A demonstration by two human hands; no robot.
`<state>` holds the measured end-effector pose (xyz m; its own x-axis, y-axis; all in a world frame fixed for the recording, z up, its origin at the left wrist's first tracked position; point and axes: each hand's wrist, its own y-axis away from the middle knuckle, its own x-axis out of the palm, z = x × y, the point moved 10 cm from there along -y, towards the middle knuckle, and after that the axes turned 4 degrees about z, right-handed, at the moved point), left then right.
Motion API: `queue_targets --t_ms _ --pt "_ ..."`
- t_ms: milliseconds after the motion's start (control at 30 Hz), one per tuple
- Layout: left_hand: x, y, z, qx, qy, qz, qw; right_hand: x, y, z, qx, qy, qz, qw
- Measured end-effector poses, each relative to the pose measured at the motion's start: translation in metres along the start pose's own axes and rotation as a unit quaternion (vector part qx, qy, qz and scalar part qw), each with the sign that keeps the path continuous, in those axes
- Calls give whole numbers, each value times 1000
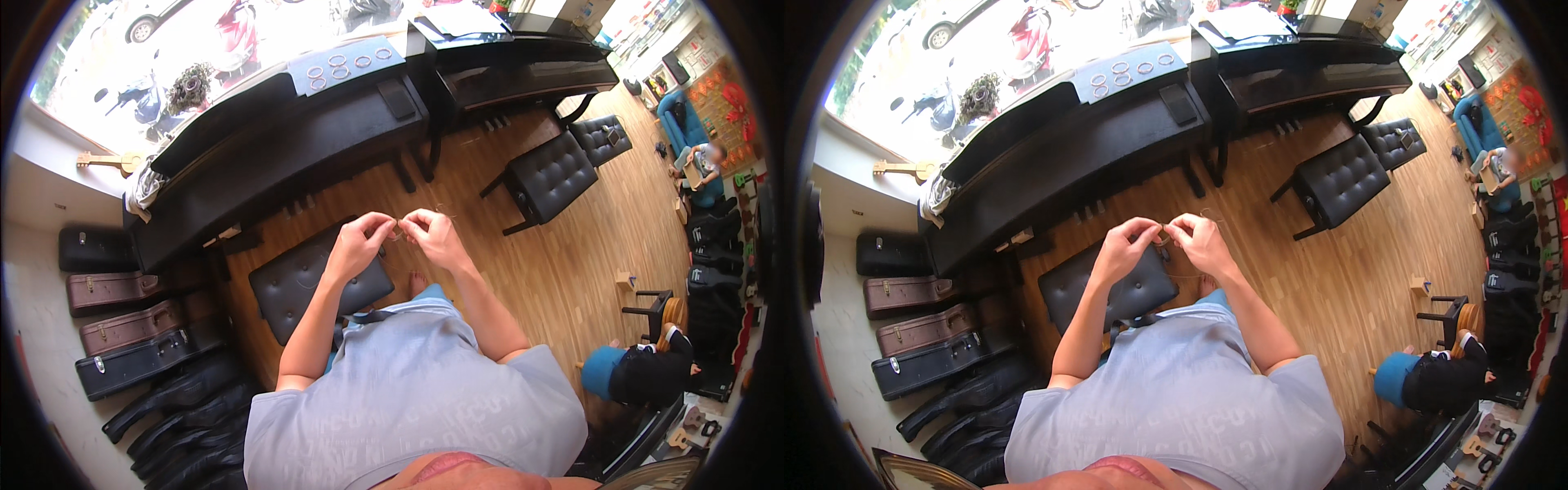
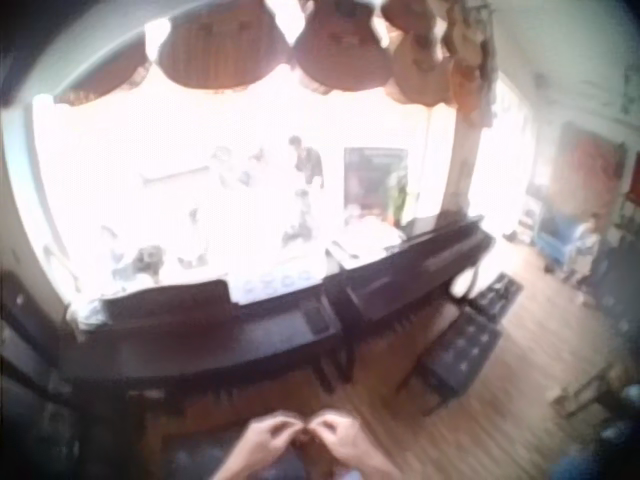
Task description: The person sits on a piano bench and repeatedly bends and shapes small metal wire rings by hand. They pick up a wire, bend it into a loop, and place it on the piano before repeating the process with additional wires.
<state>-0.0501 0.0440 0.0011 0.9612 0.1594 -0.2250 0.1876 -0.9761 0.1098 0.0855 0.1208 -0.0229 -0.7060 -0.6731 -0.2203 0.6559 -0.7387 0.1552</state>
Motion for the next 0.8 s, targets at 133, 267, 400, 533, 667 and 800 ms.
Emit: queue_targets --t_ms 133,267,400,533,667,800 --pt "-3 -7 16 -4 124 -10 992 -1 -3 9 4 -68 -8 998" --pt "-14 -12 29 -37 132 -68 988 -11 4 27 -87 -71 -112 987" --pt "-26 -12 46 -48 173 -121 976 9 20 40 -83 -199 17 976" --pt "-31 -15 55 -85 231 -129 961 48 44 13 83 -147 227 959" --pt "-26 -18 53 -77 299 -114 944 67 48 -69 242 -114 271 925" --pt "-17 -21 55 -67 313 -107 941 64 32 -68 146 -311 192 919"
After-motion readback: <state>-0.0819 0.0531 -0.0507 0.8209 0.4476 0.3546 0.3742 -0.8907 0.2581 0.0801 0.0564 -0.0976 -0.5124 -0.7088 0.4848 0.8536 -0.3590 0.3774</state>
